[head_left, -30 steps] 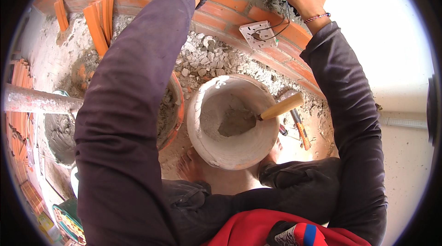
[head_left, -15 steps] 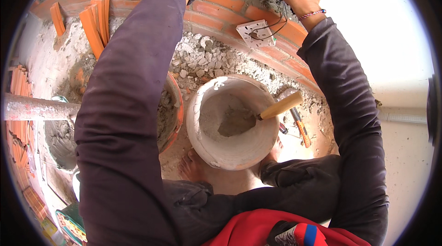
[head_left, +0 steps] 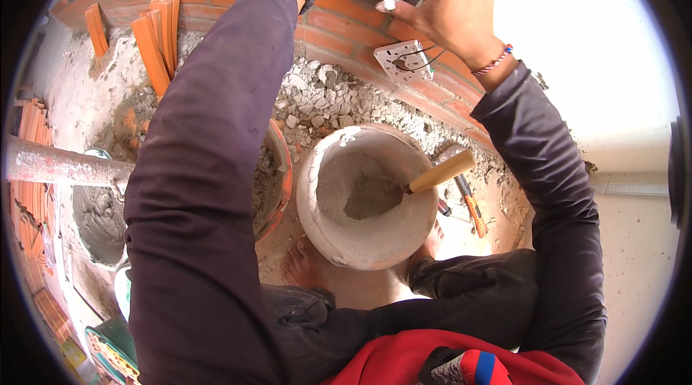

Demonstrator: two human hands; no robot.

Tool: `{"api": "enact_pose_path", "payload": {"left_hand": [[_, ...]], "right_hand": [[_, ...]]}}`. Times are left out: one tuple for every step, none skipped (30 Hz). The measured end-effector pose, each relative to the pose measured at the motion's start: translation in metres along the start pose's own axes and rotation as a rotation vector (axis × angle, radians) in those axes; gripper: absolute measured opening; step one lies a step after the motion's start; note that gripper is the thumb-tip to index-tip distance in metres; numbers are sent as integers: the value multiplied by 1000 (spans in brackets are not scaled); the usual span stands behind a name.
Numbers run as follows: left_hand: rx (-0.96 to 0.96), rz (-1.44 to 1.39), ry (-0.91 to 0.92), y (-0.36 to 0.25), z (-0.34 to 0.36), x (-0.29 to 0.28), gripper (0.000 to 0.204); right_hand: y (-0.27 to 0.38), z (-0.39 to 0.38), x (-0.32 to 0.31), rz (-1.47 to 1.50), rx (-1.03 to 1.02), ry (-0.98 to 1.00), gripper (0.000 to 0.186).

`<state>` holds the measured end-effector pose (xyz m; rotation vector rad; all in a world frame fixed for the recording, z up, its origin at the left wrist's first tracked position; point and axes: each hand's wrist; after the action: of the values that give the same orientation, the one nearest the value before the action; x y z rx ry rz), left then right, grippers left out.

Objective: The person connects wires to an electrical component and positions it inside a wall box using a screwdriver and their hands.

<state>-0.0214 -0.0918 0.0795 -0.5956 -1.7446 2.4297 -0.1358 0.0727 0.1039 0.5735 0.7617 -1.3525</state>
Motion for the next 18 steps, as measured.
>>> {"api": "enact_pose_path", "payload": {"left_hand": [[-6,-9,7,2,0,0,35],[-5,-21,21,1,1,2,35],[-9,-27,26,-2,-1,-1,36],[-1,-17,16,-5,-4,-3,36],[6,-8,6,-8,-8,-3,37],[12,3,-7,-10,-11,-6,37],[-6,19,-3,-8,-9,-5,37],[-23,33,2,-5,-4,-3,38],[-40,47,7,-7,-5,-3,38],[-59,15,26,-8,-6,-3,37],[-79,-17,46,-9,-7,-3,36],[-98,-47,67,-12,-10,-3,35],[-43,-35,23,-4,-3,-2,33],[12,-23,-20,11,7,4,30],[66,-8,-61,16,9,4,28],[109,3,-61,23,10,3,25],[153,15,-61,29,12,0,22],[198,16,-55,25,8,1,19]], "right_hand": [[-2,2,5,34,-17,-1,47],[-7,4,6,60,-28,-6,41],[-6,7,9,95,-45,-10,35],[-1,12,5,142,71,24,24],[-3,15,6,152,59,-6,25],[-6,20,10,166,45,-35,25],[-7,24,12,179,32,-64,26],[-4,24,12,174,64,-85,25],[-5,26,12,169,106,-68,25],[-6,28,12,163,148,-52,25],[-8,30,12,157,190,-35,25],[-10,33,13,135,219,-43,26],[-10,38,15,117,243,-52,26],[-10,43,17,98,267,-61,27],[-10,46,19,84,263,-73,29],[-10,48,21,71,260,-85,30],[-10,51,22,59,256,-98,31],[-14,50,24,41,243,-110,32]]}}
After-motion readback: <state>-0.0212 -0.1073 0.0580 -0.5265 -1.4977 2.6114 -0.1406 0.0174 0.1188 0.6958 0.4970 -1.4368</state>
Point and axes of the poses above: each hand's wrist, its own z-axis towards the middle knuckle, its own x-axis out of the palm, y = z × x, and after that the axes turned 1 degree about z, right-handed
